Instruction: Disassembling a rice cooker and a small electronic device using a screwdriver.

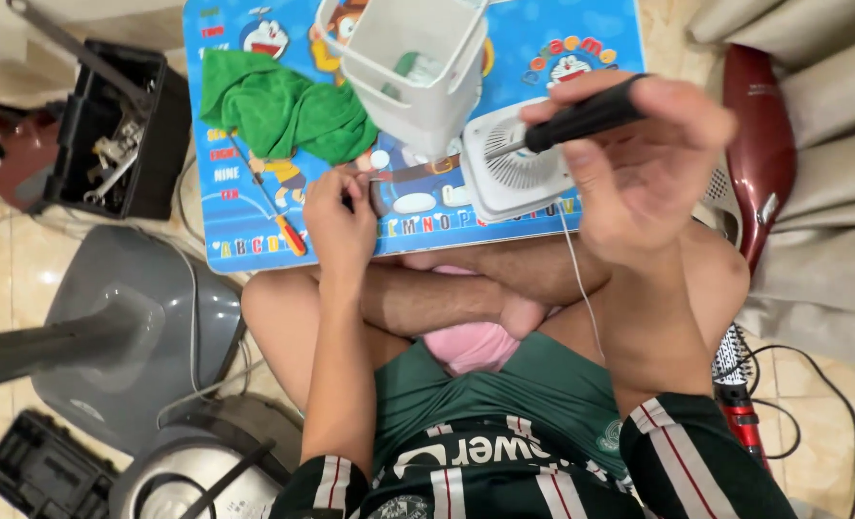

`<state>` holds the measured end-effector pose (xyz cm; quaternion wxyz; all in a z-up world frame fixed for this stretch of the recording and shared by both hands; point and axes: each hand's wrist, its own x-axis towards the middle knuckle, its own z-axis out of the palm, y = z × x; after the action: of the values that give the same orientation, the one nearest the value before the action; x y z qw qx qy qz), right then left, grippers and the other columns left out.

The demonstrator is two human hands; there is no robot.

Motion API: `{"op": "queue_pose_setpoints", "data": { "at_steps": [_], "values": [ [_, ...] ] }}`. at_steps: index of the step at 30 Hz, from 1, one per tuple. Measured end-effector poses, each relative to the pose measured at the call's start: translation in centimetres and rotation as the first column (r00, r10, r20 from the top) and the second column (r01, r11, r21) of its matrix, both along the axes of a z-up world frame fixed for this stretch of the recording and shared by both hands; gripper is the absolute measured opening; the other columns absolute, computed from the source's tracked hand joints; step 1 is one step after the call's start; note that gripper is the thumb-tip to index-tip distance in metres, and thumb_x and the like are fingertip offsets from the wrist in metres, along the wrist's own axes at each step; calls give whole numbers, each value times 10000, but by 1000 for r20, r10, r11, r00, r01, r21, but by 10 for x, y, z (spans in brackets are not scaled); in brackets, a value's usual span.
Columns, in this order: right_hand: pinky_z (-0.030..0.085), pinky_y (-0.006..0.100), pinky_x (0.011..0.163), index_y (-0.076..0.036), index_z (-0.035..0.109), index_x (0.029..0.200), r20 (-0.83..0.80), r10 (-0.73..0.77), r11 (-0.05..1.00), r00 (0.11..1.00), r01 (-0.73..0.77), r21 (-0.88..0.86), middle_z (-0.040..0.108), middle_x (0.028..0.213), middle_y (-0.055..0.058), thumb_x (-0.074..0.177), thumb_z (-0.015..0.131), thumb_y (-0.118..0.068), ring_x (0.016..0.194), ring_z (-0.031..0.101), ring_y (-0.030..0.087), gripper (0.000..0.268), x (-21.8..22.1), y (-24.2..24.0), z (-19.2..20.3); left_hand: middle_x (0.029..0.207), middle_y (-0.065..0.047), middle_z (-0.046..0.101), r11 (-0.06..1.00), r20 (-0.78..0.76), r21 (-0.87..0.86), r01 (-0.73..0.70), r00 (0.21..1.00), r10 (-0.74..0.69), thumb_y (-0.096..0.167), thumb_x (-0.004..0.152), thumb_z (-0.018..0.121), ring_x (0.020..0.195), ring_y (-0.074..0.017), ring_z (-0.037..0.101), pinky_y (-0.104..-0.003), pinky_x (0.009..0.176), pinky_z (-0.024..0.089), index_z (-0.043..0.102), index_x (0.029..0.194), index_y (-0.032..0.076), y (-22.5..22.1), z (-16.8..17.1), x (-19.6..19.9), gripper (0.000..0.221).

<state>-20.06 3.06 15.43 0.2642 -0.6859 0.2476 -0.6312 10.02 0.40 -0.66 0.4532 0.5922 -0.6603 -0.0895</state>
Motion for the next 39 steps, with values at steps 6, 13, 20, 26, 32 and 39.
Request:
{"op": "queue_pose_setpoints", "data": {
  "at_steps": [6, 13, 20, 26, 32, 39],
  "values": [
    [673, 687, 1052, -283, 338, 1625, -11, -87, 996, 996, 87, 15, 524, 1424, 405, 1279, 573, -18, 1062, 722, 601, 495, -15, 5, 3, 1185, -93, 793, 991, -317, -21, 130, 939, -130, 90, 1004, 741, 1128, -272, 737, -419, 1036, 518, 642, 1011, 149, 26, 36, -66, 116],
    [651, 708, 1026, -272, 349, 1641, -37, -96, 995, 995, 94, -42, 500, 1445, 463, 1265, 536, 73, 1057, 689, 642, 543, -28, 11, 4, 1823, -206, 406, 859, -410, 103, 501, 808, -422, 511, 1009, 845, 1731, -376, 421, -506, 1446, 381, 342, 1724, 81, 25, 38, -110, 974],
    [630, 859, 1034, -239, 431, 1791, 2, -84, 995, 996, 84, -56, 423, 1503, 532, 1298, 473, 214, 1102, 636, 816, 670, -56, 7, -15, 1916, -137, 308, 760, -341, 152, 632, 755, -560, 586, 1060, 828, 1818, -356, 331, -518, 1481, 363, 213, 1822, 119, 6, 41, -96, 1084],
    [628, 784, 1049, -282, 386, 1740, 16, -73, 997, 997, 73, -24, 449, 1477, 514, 1277, 479, 176, 1097, 660, 744, 658, -46, 14, -11, 1804, -180, 370, 785, -328, 117, 608, 770, -548, 311, 975, 966, 1729, -382, 400, -521, 1438, 399, 197, 1786, 95, -7, 21, -117, 1139],
    [629, 768, 1101, -243, 378, 1714, 3, -95, 995, 995, 95, 1, 477, 1503, 495, 1303, 513, 137, 1128, 670, 712, 576, -35, 14, -8, 1647, -174, 544, 816, -350, 145, 559, 801, -486, 239, 995, 859, 1556, -341, 617, -463, 1274, 548, 271, 1763, 152, 5, 22, -141, 971],
    [652, 717, 1057, -250, 340, 1666, -74, -88, 996, 993, 88, -1, 487, 1460, 481, 1291, 530, 84, 1080, 684, 648, 537, -27, 9, 1, 1415, -151, 672, 844, -212, 13, 536, 826, -522, -15, 1060, 547, 1222, -347, 646, -448, 1106, 514, 488, 1573, 80, 2, 17, -144, 526]
  ]
}}
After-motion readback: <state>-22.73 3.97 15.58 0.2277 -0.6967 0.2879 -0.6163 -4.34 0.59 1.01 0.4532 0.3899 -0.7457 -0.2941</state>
